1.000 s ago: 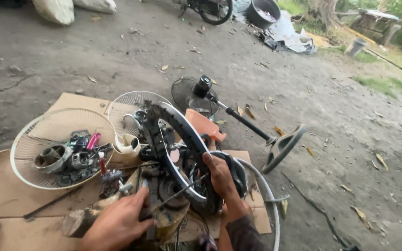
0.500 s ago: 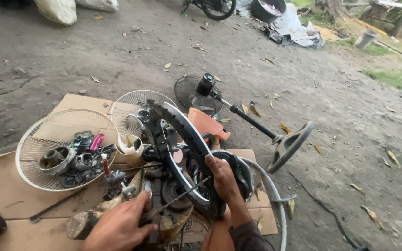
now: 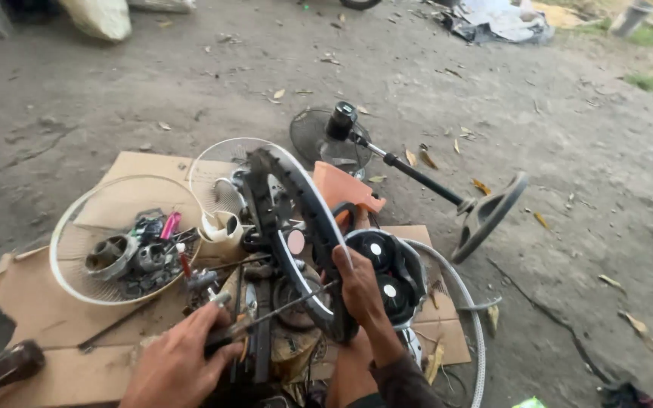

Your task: Repairing a fan by fitting a circular rim onto the motor housing using a tool for alignment

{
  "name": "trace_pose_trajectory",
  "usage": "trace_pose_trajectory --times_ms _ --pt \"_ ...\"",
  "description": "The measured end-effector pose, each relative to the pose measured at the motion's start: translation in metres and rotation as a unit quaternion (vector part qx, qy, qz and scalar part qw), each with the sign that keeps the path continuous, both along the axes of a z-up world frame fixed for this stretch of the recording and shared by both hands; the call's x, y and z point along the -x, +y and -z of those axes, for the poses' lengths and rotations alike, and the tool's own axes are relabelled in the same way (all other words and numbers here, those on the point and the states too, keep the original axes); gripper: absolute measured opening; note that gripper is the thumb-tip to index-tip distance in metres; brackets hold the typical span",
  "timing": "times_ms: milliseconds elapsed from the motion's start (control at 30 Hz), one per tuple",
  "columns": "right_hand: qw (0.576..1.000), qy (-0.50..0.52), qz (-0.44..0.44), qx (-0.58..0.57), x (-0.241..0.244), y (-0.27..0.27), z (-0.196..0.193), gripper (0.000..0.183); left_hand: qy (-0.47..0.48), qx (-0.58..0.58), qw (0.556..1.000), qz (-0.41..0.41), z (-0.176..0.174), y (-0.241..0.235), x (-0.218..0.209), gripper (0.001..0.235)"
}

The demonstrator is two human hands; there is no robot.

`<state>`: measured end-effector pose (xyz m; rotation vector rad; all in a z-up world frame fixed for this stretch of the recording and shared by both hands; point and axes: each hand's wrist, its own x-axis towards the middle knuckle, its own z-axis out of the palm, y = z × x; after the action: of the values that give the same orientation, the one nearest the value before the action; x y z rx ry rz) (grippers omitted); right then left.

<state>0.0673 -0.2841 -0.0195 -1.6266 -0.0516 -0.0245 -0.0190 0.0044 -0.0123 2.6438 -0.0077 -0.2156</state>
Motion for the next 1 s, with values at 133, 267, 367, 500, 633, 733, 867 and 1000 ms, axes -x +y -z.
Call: trace_pose_trajectory --times_ms 133,267,367,500,633,733,867,1000 --pt "0.996 -0.045 -0.022 -0.07 -0.009 -0.002 0.03 0.049 -0.03 0.08 0.996 0.008 0.016 0.008 -0.01 0.039" --pt "0.999 -0.042 -0.001 0.009 -0.005 -0.005 0.022 0.076 -0.033 0.055 0.998 -0.001 -0.022 -0.004 -0.004 0.031" --pt "1.0 -0.025 0.006 -0.012 -0.01 -0.009 0.019 0.075 0.029 0.029 0.999 -0.01 -0.019 -0.009 -0.008 0.036" --pt "1.0 -0.028 0.004 -0.007 -0.012 -0.011 0.02 0.072 0.038 0.093 0.995 -0.006 -0.031 -0.014 -0.009 0.03" --pt "1.0 -0.01 0.019 0.019 -0.013 -0.009 0.021 0.071 0.057 0.082 0.994 0.05 -0.011 -0.008 -0.015 0.054" --pt "0.997 -0.071 -0.007 0.018 -0.009 -0.003 0.018 0.058 0.009 0.061 0.998 0.028 -0.018 -0.013 -0.008 0.04" --pt "0.998 -0.051 -0.019 -0.007 -0.016 -0.013 0.027 0.05 0.002 0.037 0.999 0.009 -0.008 -0.023 -0.005 0.039" --pt "0.998 -0.012 -0.046 -0.041 -0.017 -0.021 0.02 0.056 -0.108 0.038 0.993 0.001 0.005 -0.039 0.008 0.038"
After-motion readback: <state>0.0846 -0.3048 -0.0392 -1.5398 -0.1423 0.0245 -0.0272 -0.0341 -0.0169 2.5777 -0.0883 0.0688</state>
